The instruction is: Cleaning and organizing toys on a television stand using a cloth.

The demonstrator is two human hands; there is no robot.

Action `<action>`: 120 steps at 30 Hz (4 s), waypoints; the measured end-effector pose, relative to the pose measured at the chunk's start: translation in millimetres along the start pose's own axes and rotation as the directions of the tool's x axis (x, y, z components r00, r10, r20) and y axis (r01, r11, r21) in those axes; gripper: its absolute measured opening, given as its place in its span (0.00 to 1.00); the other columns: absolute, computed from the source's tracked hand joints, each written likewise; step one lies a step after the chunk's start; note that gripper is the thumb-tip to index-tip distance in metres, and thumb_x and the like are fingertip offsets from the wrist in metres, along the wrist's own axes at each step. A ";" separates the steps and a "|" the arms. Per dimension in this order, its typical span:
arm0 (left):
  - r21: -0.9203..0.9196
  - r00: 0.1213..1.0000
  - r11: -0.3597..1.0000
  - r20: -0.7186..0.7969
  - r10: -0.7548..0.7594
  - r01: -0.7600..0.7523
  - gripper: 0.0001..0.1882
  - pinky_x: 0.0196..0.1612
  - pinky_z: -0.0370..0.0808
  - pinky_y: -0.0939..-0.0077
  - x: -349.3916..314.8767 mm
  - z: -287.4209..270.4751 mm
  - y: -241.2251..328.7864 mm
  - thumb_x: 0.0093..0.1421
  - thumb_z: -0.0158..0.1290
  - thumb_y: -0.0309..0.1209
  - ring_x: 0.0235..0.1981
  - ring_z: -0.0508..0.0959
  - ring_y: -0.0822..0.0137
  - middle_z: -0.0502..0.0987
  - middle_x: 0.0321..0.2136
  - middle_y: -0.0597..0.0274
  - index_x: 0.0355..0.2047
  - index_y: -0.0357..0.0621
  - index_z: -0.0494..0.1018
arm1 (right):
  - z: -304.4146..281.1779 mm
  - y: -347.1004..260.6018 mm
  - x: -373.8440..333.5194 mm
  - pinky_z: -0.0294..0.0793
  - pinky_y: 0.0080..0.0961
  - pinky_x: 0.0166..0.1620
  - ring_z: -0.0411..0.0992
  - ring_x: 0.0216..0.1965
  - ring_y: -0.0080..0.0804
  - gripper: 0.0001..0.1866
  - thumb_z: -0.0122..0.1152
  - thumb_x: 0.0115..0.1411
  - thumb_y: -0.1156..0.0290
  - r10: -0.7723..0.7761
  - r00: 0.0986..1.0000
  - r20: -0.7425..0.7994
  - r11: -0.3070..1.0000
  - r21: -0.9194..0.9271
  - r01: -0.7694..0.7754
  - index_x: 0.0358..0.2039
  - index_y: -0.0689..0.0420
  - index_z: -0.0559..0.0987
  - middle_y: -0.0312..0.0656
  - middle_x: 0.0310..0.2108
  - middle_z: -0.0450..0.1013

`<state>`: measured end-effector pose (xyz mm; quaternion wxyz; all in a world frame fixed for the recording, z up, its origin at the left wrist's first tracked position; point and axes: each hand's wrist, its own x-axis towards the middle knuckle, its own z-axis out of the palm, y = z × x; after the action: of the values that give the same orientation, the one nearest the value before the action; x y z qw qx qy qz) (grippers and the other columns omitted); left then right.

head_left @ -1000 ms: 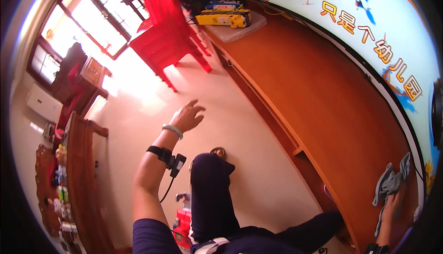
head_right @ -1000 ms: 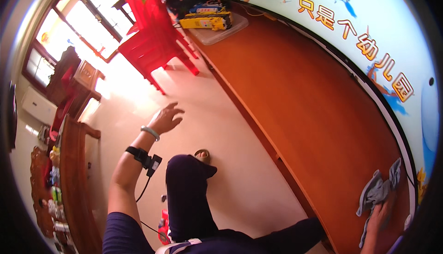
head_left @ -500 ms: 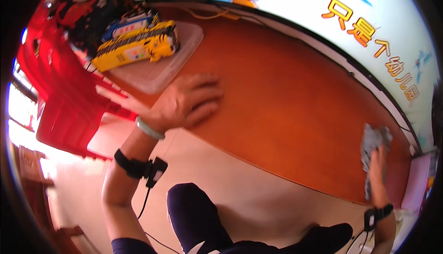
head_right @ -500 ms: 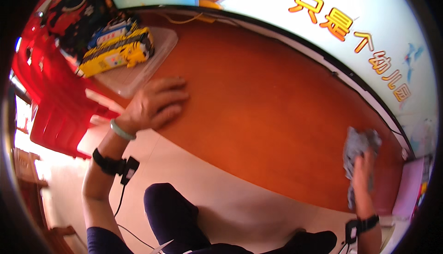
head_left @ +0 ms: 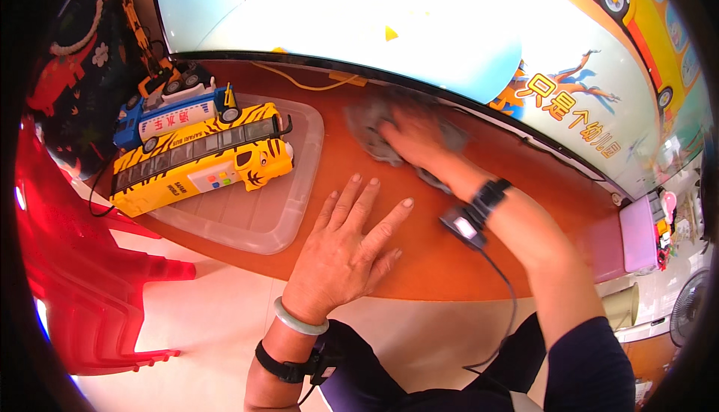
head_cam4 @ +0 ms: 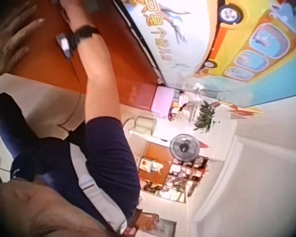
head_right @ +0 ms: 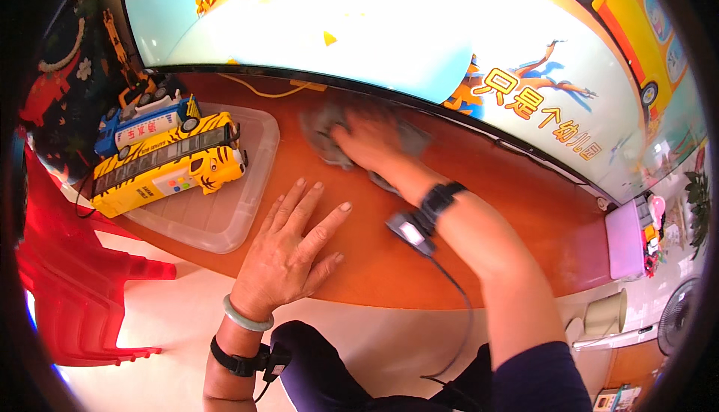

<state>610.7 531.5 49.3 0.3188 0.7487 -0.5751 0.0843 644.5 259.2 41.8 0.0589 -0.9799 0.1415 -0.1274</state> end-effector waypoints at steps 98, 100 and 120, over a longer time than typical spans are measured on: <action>0.566 0.870 0.718 0.005 -0.493 0.404 0.34 0.71 0.42 0.40 15.8 52.7 35.0 0.66 0.44 0.54 0.72 0.50 0.45 0.53 0.70 0.45 0.68 0.52 0.60 | -138.1 204.7 -339.8 0.36 0.67 0.69 0.48 0.72 0.53 0.37 0.58 0.50 0.69 -0.018 0.991 0.129 0.998 -0.062 0.027 0.65 0.54 0.67 0.59 0.67 0.58; 0.523 0.885 0.747 -0.032 -0.465 0.411 0.33 0.70 0.43 0.38 12.7 50.6 36.2 0.65 0.47 0.54 0.71 0.52 0.45 0.55 0.69 0.45 0.66 0.51 0.64 | -123.6 157.9 -296.9 0.36 0.70 0.68 0.49 0.72 0.55 0.37 0.60 0.51 0.66 -0.144 0.977 0.158 0.990 0.022 0.143 0.64 0.54 0.68 0.60 0.66 0.58; -0.468 0.033 -0.056 0.180 -0.983 0.882 0.48 0.22 0.76 0.71 -76.1 -57.3 -41.6 0.54 0.33 0.81 0.17 0.80 0.57 0.64 0.07 0.60 0.07 0.46 0.60 | -84.4 112.0 -238.6 0.38 0.66 0.68 0.51 0.70 0.58 0.37 0.62 0.49 0.61 -0.314 0.949 0.008 0.946 0.086 0.312 0.62 0.52 0.70 0.60 0.66 0.57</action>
<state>637.9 631.5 40.8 0.5129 0.8187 0.1384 -0.2178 371.4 215.5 50.4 0.0805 -0.9880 -0.0220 -0.1303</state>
